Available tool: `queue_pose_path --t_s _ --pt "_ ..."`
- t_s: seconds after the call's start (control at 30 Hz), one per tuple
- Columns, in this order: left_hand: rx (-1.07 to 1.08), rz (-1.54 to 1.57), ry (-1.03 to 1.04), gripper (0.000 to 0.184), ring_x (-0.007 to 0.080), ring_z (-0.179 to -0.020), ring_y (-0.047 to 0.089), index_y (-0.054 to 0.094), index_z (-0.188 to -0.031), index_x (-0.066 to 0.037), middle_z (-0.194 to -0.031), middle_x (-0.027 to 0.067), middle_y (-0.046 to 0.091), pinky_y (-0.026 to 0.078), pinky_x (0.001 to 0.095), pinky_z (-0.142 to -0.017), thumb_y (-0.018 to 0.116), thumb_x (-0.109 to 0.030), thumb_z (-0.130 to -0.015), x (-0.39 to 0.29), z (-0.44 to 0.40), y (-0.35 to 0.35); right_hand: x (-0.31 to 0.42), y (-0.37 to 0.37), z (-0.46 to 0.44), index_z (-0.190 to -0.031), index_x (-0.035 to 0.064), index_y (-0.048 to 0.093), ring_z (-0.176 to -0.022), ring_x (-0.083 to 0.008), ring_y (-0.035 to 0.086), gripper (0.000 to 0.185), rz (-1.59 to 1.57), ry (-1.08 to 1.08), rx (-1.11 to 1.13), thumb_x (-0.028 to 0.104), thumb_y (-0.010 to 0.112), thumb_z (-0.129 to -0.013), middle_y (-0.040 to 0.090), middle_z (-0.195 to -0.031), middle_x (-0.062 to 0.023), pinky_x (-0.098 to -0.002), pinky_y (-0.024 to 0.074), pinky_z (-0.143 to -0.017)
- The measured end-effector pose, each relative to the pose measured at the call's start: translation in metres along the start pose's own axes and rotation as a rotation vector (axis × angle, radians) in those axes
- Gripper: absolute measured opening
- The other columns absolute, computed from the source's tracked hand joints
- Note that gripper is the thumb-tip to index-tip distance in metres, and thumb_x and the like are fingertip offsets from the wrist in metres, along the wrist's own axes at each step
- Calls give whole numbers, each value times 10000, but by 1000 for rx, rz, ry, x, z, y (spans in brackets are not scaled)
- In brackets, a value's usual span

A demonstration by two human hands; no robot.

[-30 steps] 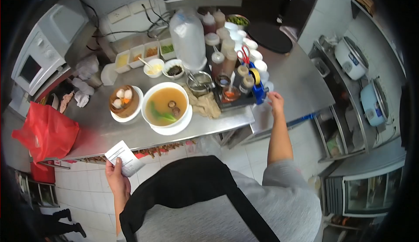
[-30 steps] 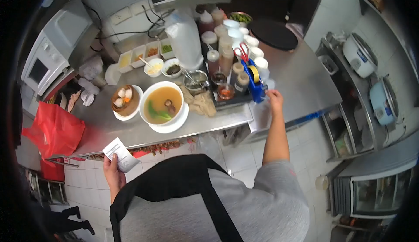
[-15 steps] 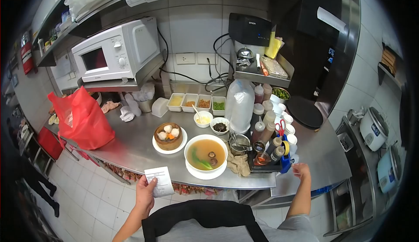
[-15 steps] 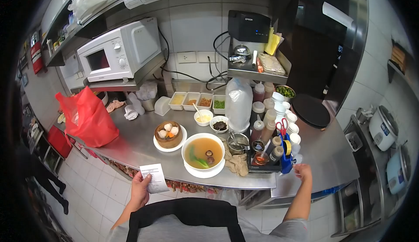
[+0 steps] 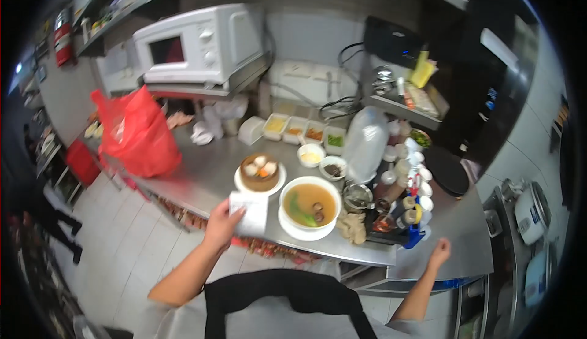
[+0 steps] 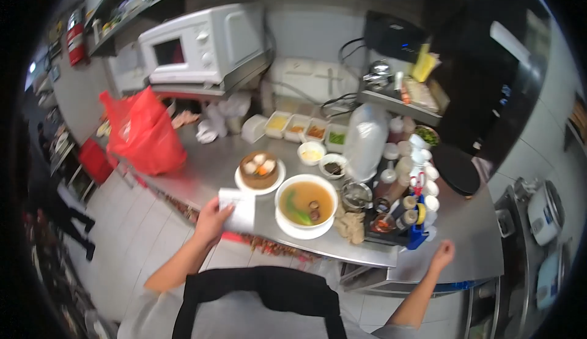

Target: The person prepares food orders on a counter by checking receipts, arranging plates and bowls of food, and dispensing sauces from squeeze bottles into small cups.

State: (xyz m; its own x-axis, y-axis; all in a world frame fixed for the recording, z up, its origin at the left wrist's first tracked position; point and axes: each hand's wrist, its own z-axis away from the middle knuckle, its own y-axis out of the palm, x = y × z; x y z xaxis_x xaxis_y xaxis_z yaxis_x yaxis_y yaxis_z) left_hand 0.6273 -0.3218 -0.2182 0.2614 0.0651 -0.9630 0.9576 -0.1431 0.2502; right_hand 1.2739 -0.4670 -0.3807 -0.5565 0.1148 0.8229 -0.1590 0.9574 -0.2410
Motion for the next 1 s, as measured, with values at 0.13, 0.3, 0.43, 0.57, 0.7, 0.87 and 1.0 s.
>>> queue_pose_path --t_s 0.13,0.3,0.43,0.57,0.7,0.87,1.0 --pt "-8 -2 93 220 102 -843 567 564 -1039 29 -951 58 614 470 257 -752 588 -40 -832 -24 -27 11 259 13 33 -1096 -14 567 -1168 -196 445 292 -658 -107 316 190 515 -894 438 -1308 -149 -359 355 -955" --pt "50 147 91 198 117 -898 543 581 -1024 52 -996 34 512 450 262 -805 545 -67 -870 -36 -36 -7 452 103 159 -925 -5 646 -1249 -290 360 164 -1032 -59 1139 44 547 -805 426 -1309 -191 -399 238 -1047" --pt "85 200 53 199 117 -899 534 589 -1018 50 -993 19 463 449 271 -804 502 -80 -896 -54 -32 -58 519 187 252 -932 29 658 -1238 -259 349 160 -1032 -77 1508 100 596 -802 382 -1343 -142 -374 259 -1017" --pt "95 289 -3 191 110 -898 534 585 -1019 26 -977 10 457 453 263 -788 490 -91 -902 -69 -25 -131 562 249 335 -954 54 659 -1221 -254 366 202 -976 -139 1442 104 660 -758 388 -1320 -125 -372 299 -990" --pt "55 355 -154 206 119 -894 569 539 -1078 2 -986 35 547 480 277 -777 490 -85 -897 -100 -16 -205 606 283 408 -1175 83 540 -1171 -235 404 465 -816 -260 1259 123 689 -736 418 -1266 -124 -373 361 -927" --pt "12 194 27 233 136 -896 590 517 -1113 11 -1017 57 584 483 278 -782 482 -66 -896 -113 -27 -289 648 306 462 -1387 92 224 -964 -154 518 800 -962 58 1610 -3 663 -724 462 -1157 -115 -265 441 -770" --pt "-223 -706 488 387 192 -963 512 497 -1142 21 -1028 107 533 415 321 -858 619 -63 -785 -169 -53 -349 702 335 475 -1297 51 285 -931 -137 528 643 -1154 -241 1160 -60 605 -750 470 -1102 -119 -256 453 -796"
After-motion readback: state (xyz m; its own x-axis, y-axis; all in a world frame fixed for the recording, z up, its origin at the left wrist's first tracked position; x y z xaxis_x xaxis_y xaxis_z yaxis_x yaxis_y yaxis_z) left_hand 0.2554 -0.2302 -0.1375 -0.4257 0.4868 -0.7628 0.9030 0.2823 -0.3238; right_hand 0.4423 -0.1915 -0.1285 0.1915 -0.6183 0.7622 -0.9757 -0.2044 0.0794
